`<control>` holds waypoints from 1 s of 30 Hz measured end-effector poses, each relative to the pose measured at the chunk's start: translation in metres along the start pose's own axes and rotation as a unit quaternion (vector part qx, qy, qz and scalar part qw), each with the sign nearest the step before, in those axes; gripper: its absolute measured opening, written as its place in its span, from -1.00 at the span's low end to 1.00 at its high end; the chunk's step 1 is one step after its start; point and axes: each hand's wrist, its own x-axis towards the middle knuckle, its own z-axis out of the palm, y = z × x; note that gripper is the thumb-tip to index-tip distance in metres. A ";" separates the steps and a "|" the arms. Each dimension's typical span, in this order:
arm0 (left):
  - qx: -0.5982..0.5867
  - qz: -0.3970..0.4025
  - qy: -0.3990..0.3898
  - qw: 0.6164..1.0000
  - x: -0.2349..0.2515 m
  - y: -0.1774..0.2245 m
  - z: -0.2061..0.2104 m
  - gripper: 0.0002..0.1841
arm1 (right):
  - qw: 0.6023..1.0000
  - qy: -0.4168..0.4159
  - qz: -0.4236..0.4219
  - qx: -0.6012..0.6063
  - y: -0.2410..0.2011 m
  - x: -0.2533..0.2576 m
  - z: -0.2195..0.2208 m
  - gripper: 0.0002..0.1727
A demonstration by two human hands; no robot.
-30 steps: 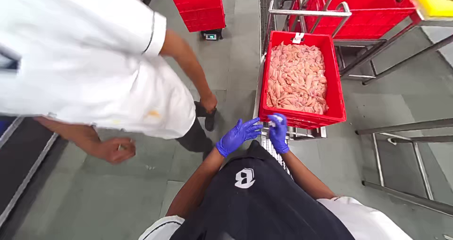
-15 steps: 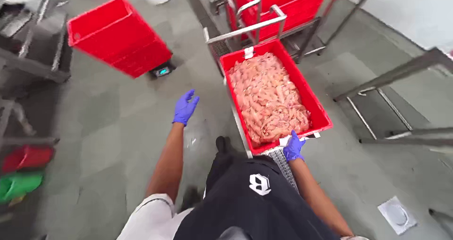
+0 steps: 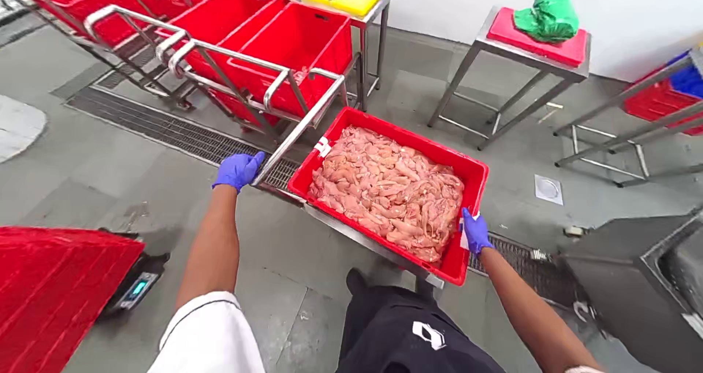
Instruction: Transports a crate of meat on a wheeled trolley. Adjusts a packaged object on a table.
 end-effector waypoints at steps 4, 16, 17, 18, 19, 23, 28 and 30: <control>-0.008 -0.019 0.017 1.000 -0.015 -0.006 0.011 -0.18 | 0.995 0.007 -0.018 -0.095 -0.009 0.014 0.000 -0.44; 0.023 -0.048 -0.005 0.999 -0.132 0.082 0.053 -0.10 | 0.971 -0.019 -0.120 -0.205 -0.070 0.146 -0.027 -0.33; 0.026 -0.053 -0.004 0.998 -0.142 0.092 0.057 -0.11 | 0.969 -0.023 -0.131 -0.207 -0.078 0.155 -0.030 -0.32; 0.027 -0.062 -0.006 0.998 -0.152 0.104 0.063 -0.12 | 0.967 -0.024 -0.140 -0.212 -0.082 0.162 -0.035 -0.31; 0.022 -0.071 -0.001 0.997 -0.160 0.118 0.070 -0.12 | 0.964 -0.019 -0.150 -0.217 -0.088 0.171 -0.041 -0.29; 0.020 -0.116 0.008 0.993 -0.164 0.176 0.085 -0.10 | 0.952 0.022 -0.209 -0.224 -0.120 0.221 -0.055 -0.09; 0.010 -0.176 0.014 0.984 -0.169 0.246 0.098 -0.09 | 0.930 0.092 -0.347 -0.078 -0.086 0.237 -0.107 -0.13; 0.011 -0.186 0.000 0.982 -0.166 0.263 0.099 -0.09 | 0.923 0.134 -0.356 -0.052 -0.055 0.225 -0.129 -0.19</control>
